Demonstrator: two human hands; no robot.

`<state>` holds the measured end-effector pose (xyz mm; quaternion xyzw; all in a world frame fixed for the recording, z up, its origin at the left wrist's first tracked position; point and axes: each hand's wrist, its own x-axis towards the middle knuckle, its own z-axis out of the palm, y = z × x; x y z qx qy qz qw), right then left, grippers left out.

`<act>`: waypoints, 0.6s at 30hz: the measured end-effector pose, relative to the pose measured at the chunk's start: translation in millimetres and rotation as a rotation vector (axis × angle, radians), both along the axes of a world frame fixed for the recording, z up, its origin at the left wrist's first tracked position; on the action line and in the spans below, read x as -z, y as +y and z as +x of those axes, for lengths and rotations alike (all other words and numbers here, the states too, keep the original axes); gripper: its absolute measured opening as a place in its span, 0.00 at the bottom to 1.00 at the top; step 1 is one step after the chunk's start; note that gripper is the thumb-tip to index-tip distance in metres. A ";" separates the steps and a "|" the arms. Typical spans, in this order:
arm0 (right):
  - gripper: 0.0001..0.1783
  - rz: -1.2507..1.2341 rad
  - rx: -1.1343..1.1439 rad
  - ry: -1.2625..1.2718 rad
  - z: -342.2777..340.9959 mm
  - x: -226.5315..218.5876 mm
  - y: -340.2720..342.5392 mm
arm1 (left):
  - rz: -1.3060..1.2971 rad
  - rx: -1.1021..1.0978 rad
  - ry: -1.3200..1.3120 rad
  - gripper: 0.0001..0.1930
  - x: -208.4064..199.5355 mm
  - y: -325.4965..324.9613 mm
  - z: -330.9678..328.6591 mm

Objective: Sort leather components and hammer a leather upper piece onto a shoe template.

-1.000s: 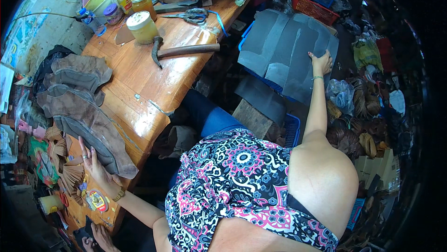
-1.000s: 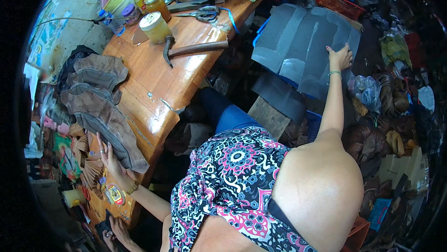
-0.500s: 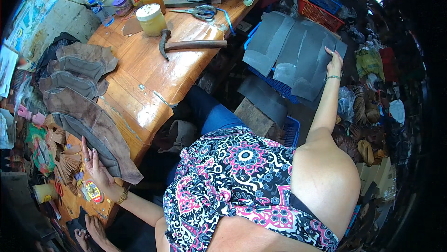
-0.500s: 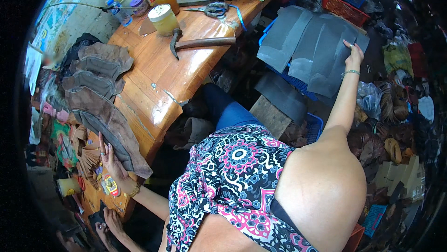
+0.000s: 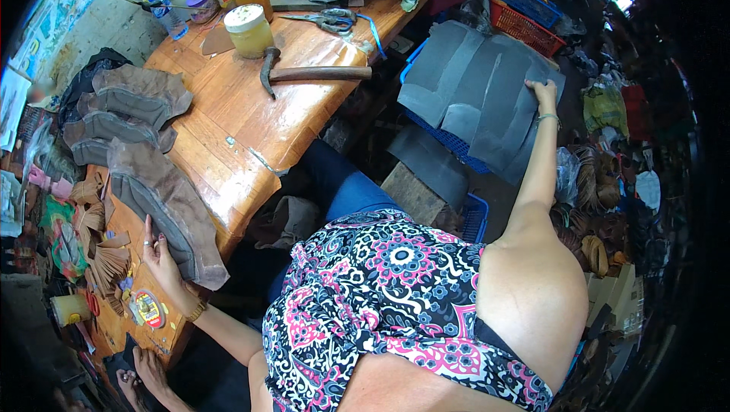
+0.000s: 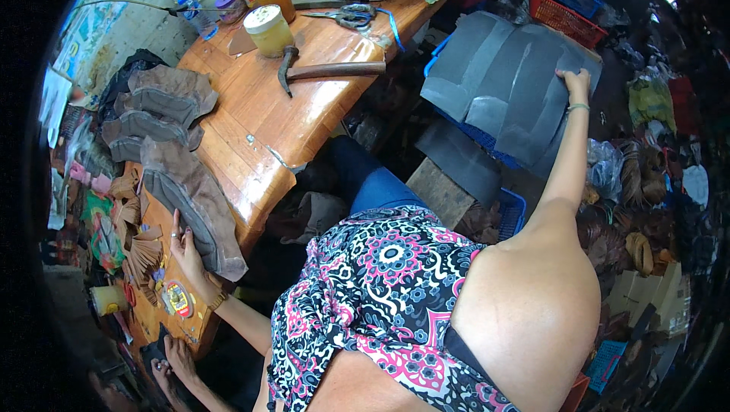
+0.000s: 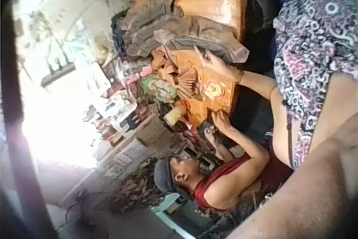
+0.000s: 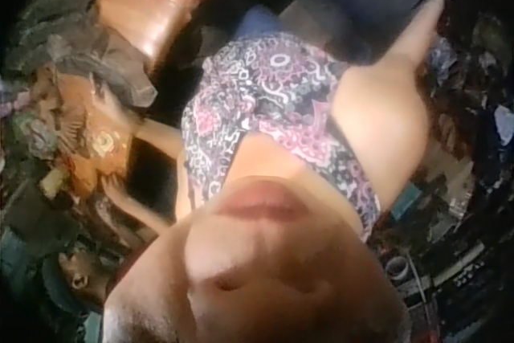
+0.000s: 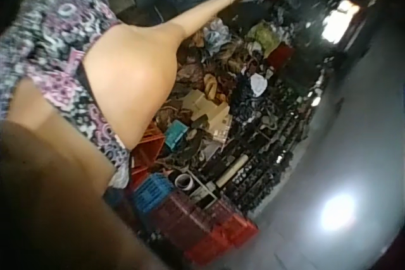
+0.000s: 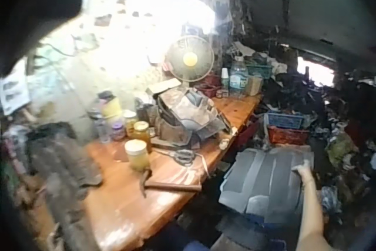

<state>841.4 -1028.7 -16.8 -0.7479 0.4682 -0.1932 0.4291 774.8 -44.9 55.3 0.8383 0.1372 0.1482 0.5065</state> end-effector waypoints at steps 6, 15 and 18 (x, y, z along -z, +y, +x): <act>0.40 -1.187 -0.125 0.057 8.1 -76.5 194.1 | 0.635 -0.216 0.243 0.25 -14.3 6.7 9.4; 0.35 -1.083 -0.997 0.226 39.2 41.7 305.9 | 0.255 0.136 0.031 0.25 -23.9 2.8 26.1; 0.17 -0.719 -0.822 0.021 48.9 -4.0 309.5 | 0.210 0.008 0.259 0.23 -48.0 5.8 5.5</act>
